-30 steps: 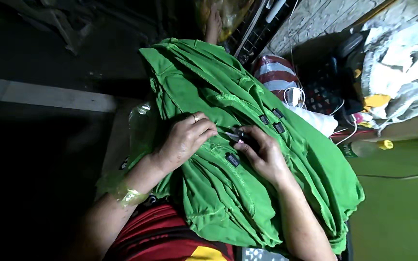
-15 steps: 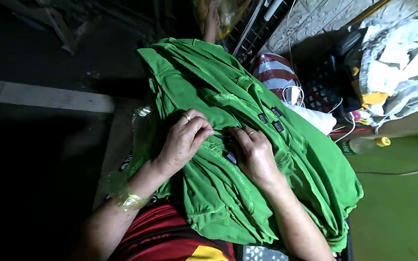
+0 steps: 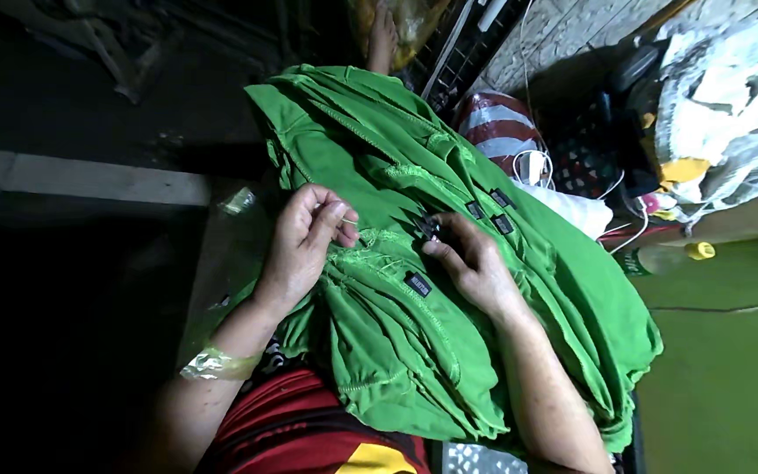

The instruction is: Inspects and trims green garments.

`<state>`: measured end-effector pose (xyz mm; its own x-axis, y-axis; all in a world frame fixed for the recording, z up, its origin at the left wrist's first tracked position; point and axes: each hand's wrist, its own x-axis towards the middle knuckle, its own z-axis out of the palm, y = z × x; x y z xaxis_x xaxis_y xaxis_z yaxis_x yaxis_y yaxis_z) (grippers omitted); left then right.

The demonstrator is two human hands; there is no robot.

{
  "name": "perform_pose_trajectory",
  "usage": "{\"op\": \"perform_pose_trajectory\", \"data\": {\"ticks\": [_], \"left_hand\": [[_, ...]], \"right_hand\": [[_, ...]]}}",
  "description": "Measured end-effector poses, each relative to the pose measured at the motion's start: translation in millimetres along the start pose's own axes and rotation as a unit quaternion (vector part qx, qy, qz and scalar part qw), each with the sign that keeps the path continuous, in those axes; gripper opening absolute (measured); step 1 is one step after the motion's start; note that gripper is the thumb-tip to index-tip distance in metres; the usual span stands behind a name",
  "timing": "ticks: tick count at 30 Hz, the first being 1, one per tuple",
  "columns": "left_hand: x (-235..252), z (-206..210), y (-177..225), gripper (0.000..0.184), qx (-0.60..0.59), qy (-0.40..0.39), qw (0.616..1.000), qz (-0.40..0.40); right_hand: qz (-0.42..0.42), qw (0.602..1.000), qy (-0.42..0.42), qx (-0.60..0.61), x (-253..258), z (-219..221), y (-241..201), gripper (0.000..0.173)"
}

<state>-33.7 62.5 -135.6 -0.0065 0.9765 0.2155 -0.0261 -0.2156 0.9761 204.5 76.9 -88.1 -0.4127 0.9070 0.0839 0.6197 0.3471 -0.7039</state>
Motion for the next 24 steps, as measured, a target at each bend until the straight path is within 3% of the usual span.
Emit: {"op": "perform_pose_trajectory", "data": {"ticks": [4,7,11,16,19,22,24], "left_hand": [[-2.1,1.5,9.5,0.011,0.067,0.0,0.998,0.007],[-4.0,1.9,15.7,0.017,0.186,0.005,0.983,-0.01],[-4.9,3.9,22.2,0.015,0.293,-0.02,0.956,0.02],[-9.8,12.9,18.2,0.01,0.348,-0.042,0.935,0.055],[-8.6,8.6,22.5,0.011,0.333,-0.079,0.939,-0.007],[-1.5,-13.6,26.4,0.013,0.235,-0.135,0.96,-0.07],[-0.8,-20.6,21.8,0.015,0.202,-0.14,0.967,-0.071]], "right_hand": [[0.036,0.997,-0.034,0.053,4.2,-8.7,-7.3,0.022],[0.055,0.995,-0.05,0.068,9.4,-11.8,-16.2,0.02],[0.077,0.994,-0.079,-0.01,23.2,-12.5,-41.5,0.021],[0.007,0.991,-0.096,-0.092,35.6,9.0,-35.8,0.023],[0.012,0.997,-0.071,-0.03,29.9,15.6,-23.2,0.023],[-0.009,0.993,-0.087,0.074,22.3,6.3,-13.6,0.03],[-0.043,0.993,-0.094,0.049,19.7,0.8,-12.9,0.028]]}}
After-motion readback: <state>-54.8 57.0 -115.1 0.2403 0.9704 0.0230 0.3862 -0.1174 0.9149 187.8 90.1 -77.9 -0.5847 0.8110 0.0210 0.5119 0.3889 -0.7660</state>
